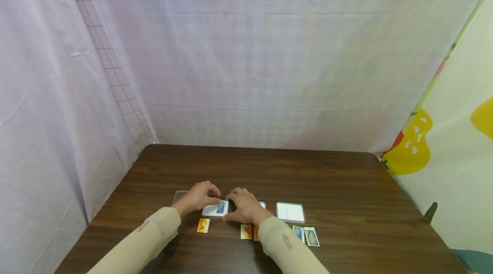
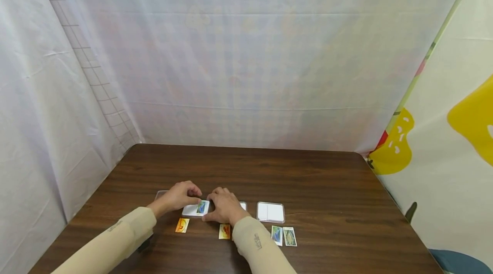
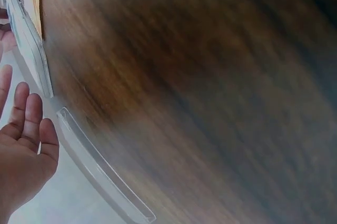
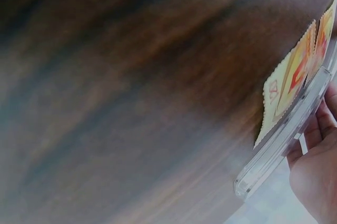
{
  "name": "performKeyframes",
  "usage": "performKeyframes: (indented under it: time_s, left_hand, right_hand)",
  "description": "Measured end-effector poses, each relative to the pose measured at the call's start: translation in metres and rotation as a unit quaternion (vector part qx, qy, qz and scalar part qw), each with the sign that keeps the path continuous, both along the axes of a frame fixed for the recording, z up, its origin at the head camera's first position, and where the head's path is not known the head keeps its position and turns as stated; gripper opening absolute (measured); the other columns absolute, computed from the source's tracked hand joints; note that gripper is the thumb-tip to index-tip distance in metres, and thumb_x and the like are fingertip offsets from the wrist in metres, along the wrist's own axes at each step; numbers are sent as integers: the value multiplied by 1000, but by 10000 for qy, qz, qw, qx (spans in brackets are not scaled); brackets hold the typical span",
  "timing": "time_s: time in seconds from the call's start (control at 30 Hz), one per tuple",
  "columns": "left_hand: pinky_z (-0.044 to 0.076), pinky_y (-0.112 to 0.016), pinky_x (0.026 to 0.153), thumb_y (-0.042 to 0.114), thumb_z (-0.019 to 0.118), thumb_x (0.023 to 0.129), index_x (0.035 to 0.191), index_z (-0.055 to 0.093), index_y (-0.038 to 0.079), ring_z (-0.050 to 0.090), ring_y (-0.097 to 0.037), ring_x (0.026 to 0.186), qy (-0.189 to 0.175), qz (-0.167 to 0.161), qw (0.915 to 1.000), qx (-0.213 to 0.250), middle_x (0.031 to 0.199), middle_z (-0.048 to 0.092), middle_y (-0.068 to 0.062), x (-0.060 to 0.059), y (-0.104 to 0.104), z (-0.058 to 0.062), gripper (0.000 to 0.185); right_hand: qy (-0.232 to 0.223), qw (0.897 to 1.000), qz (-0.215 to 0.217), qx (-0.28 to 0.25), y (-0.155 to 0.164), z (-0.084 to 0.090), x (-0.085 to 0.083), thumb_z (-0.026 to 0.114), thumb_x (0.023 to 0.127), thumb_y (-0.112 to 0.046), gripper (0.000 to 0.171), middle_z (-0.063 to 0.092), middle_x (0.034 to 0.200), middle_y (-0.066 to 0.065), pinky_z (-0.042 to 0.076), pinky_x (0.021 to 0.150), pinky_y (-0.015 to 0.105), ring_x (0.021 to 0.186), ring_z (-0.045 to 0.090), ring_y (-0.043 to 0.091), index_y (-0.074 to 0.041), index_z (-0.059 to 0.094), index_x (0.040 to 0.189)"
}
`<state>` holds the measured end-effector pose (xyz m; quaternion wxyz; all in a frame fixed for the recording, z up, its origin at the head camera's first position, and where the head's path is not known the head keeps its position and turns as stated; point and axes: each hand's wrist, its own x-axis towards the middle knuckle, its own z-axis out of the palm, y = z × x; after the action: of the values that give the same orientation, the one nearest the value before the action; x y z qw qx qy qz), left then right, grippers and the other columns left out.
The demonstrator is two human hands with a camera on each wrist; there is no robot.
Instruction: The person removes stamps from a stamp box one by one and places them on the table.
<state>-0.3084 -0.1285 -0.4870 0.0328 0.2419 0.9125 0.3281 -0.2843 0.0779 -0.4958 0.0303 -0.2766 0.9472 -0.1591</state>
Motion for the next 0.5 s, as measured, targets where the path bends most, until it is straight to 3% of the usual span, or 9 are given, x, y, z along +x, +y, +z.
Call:
performKeyframes:
  time_s: [0.5]
  left_hand:
    - [49, -39, 77, 15, 79, 83, 93, 73, 6, 58, -17, 84, 7, -73, 9999, -71, 90, 64, -1, 4, -1, -3, 14]
  right_hand:
    - [-25, 10000, 8, 2, -2, -1, 2, 76, 81, -52, 63, 55, 131, 7, 39, 104, 45, 121, 49, 26, -10, 64, 126]
